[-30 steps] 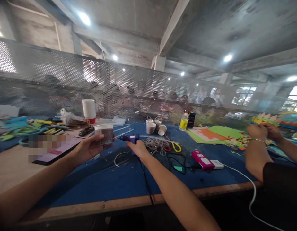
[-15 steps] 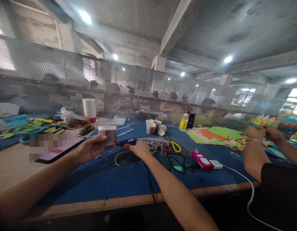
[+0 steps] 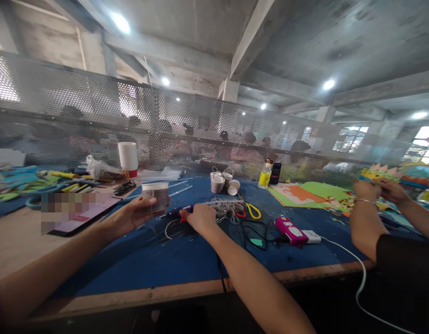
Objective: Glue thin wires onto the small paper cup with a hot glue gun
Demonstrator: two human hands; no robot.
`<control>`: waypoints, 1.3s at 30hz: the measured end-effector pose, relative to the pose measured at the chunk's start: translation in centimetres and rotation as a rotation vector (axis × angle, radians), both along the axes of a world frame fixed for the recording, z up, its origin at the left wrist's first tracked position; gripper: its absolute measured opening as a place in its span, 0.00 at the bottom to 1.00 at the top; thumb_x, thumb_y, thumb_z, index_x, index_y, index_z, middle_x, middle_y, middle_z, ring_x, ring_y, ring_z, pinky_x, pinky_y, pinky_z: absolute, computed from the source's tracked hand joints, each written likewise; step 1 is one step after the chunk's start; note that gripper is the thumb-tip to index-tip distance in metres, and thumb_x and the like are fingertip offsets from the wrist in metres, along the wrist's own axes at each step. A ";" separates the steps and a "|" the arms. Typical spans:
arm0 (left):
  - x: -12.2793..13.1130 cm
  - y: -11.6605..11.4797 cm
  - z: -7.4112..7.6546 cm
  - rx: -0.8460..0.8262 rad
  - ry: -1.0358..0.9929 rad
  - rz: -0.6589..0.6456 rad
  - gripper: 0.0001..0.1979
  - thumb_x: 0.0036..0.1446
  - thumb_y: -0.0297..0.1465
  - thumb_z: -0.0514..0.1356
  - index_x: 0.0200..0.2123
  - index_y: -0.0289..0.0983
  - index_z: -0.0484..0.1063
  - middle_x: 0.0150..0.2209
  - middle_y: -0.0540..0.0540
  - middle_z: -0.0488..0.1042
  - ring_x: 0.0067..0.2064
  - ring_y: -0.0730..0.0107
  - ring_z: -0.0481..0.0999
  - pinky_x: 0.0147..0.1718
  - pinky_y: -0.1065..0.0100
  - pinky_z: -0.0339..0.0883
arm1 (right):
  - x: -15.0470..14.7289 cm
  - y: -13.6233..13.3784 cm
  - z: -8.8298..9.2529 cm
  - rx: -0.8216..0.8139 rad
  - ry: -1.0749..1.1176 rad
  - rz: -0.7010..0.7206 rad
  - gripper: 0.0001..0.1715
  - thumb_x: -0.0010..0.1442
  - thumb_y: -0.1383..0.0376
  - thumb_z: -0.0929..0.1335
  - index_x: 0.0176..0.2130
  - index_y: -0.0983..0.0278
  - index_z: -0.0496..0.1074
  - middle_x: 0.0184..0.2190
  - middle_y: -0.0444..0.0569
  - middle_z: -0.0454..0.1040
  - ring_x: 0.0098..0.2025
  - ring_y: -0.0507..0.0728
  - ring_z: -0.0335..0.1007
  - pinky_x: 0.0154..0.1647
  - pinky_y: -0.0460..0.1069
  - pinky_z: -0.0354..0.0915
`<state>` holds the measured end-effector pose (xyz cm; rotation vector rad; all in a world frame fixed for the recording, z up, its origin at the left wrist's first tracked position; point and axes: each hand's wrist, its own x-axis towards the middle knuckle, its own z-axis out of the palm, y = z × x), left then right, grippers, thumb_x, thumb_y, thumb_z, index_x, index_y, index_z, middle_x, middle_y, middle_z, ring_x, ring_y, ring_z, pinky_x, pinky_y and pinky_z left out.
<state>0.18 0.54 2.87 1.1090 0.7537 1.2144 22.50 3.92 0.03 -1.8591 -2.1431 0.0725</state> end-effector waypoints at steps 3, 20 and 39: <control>0.2 0.0 -0.1 0.005 0.024 0.002 0.18 0.48 0.33 0.73 0.44 0.36 0.82 0.46 0.41 0.83 0.47 0.57 0.82 0.47 0.63 0.78 | 0.0 -0.4 0.1 0.157 0.032 0.048 0.26 0.67 0.45 0.65 0.39 0.63 0.78 0.41 0.57 0.81 0.45 0.63 0.78 0.44 0.53 0.65; 1.4 0.8 -1.7 0.134 0.067 -0.095 0.16 0.53 0.32 0.72 0.45 0.34 0.79 0.45 0.38 0.82 0.47 0.57 0.81 0.49 0.61 0.74 | -2.5 -2.5 -0.2 0.418 0.339 0.499 0.08 0.61 0.61 0.73 0.37 0.61 0.72 0.37 0.46 0.78 0.39 0.55 0.74 0.44 0.50 0.63; 1.4 0.0 -1.0 0.059 0.072 -0.112 0.22 0.50 0.35 0.73 0.49 0.38 0.80 0.55 0.36 0.80 0.55 0.47 0.79 0.56 0.56 0.71 | -1.5 -1.3 1.1 0.112 1.012 0.484 0.11 0.62 0.56 0.69 0.37 0.62 0.74 0.33 0.45 0.80 0.36 0.54 0.77 0.43 0.49 0.71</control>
